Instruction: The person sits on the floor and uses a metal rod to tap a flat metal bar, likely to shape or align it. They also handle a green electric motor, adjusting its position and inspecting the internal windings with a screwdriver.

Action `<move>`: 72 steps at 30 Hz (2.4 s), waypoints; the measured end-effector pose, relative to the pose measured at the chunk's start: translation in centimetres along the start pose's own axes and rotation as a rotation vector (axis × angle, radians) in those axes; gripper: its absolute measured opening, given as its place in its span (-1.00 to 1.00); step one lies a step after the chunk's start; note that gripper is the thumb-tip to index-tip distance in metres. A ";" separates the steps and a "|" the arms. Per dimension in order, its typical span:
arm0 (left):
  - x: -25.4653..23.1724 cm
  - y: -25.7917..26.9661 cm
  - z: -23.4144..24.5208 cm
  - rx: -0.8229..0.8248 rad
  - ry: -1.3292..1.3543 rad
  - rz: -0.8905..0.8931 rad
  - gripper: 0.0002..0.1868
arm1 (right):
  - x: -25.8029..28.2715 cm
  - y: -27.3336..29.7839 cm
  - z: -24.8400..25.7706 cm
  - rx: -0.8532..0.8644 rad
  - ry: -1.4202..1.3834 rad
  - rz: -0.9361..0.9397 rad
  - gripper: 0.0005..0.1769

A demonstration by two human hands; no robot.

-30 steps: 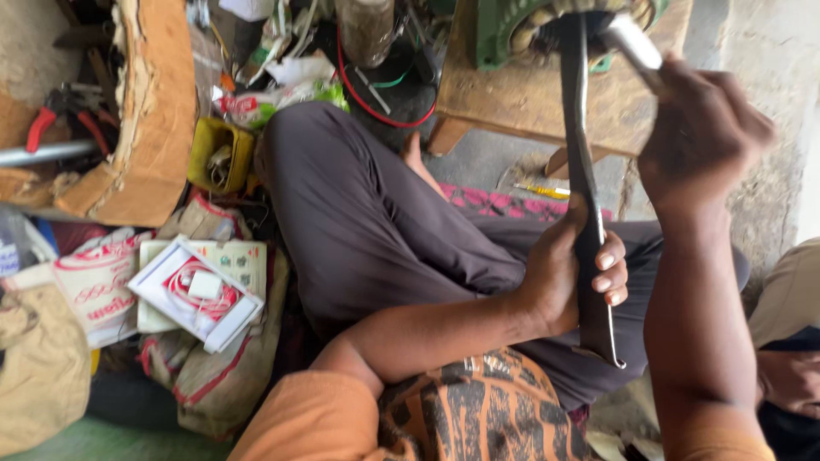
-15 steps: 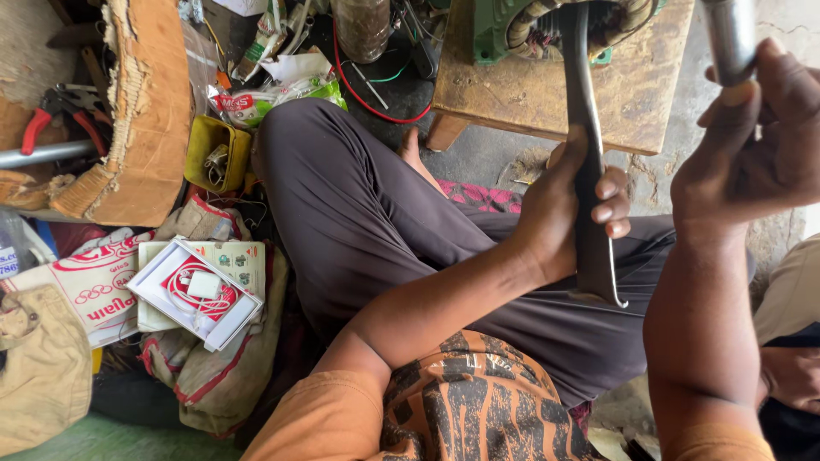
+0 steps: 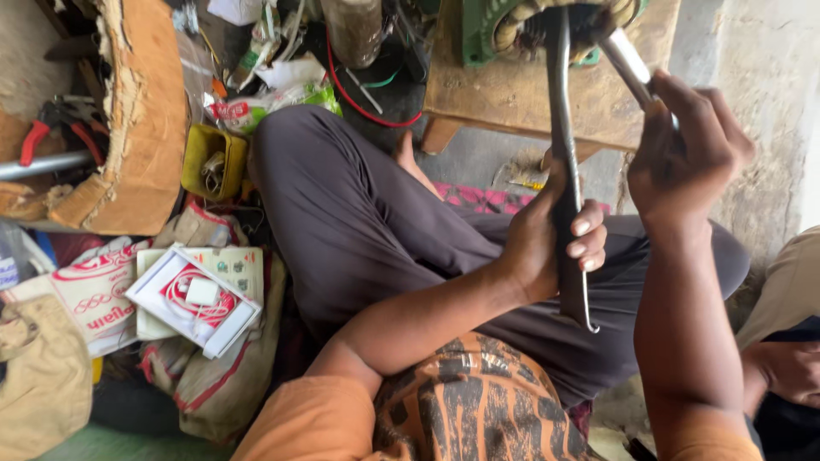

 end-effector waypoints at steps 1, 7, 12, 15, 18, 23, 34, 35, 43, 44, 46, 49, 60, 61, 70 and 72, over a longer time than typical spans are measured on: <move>-0.1 -0.4 -0.3 0.014 0.018 0.002 -0.54 | -0.8 0.3 0.4 -0.025 0.018 -0.022 -0.79; -1.7 -1.7 0.1 0.007 -0.016 0.002 -0.56 | -2.2 2.9 2.6 -0.106 -0.144 -0.051 -0.80; -2.7 -2.9 1.0 -0.003 -0.054 -0.018 -0.58 | -0.4 1.7 3.2 -0.156 -0.128 -0.029 -0.78; -2.5 -2.7 0.9 0.010 -0.051 -0.022 -0.54 | 0.3 -0.9 -0.2 0.104 -0.054 -0.077 -0.77; -2.9 -2.9 0.3 0.000 -0.106 -0.002 -0.55 | 1.1 -3.0 -1.4 0.219 0.014 -0.039 -0.77; -3.0 -3.4 1.0 0.012 -0.069 -0.021 -0.57 | 0.0 -1.1 1.1 -0.035 0.004 0.056 -0.74; -4.1 -5.0 1.7 0.018 -0.067 -0.057 -0.60 | 0.3 -2.5 -0.8 0.183 0.090 -0.012 -0.79; -4.1 -4.6 1.7 0.011 -0.075 -0.057 -0.60 | 0.8 -2.9 -1.5 0.261 0.200 0.024 -0.82; -0.2 -0.9 0.8 0.012 0.007 -0.037 -0.56 | 0.4 -0.3 1.6 0.018 -0.049 0.022 -0.68; 0.0 -0.7 0.7 0.009 0.004 -0.033 -0.56 | 0.1 0.3 2.1 -0.022 -0.063 0.021 -0.70; 0.3 -0.2 0.4 0.003 -0.005 -0.030 -0.57 | -0.2 1.5 3.2 -0.111 -0.082 0.021 -0.77; 0.4 0.7 -0.6 0.013 -0.021 -0.017 -0.52 | -2.2 3.5 4.1 -0.210 -0.219 -0.123 -0.77; -0.9 -0.5 0.9 -0.174 -0.202 0.028 -0.40 | -5.0 11.7 3.6 -0.345 -0.436 -0.325 -0.72; -1.3 -1.1 1.1 -0.187 -0.214 0.028 -0.38 | -5.1 12.3 3.6 -0.351 -0.466 -0.343 -0.67; -5.3 -4.8 0.8 -0.224 -0.338 -0.042 -0.65 | -3.0 11.9 5.8 -0.384 -0.459 -0.174 -0.76; -4.5 -3.4 -0.5 -0.157 -0.297 -0.018 -0.63 | -2.1 12.2 6.1 -0.353 -0.372 -0.239 -0.80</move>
Point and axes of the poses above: each hand's wrist, its own y-axis away from the middle knuckle, its own z-axis out of the back of the hand, x = y × z, the point moved 10 cm from there along -y, towards the middle knuckle, and after that the axes turned 14 degrees about x, right-handed, at the moved point
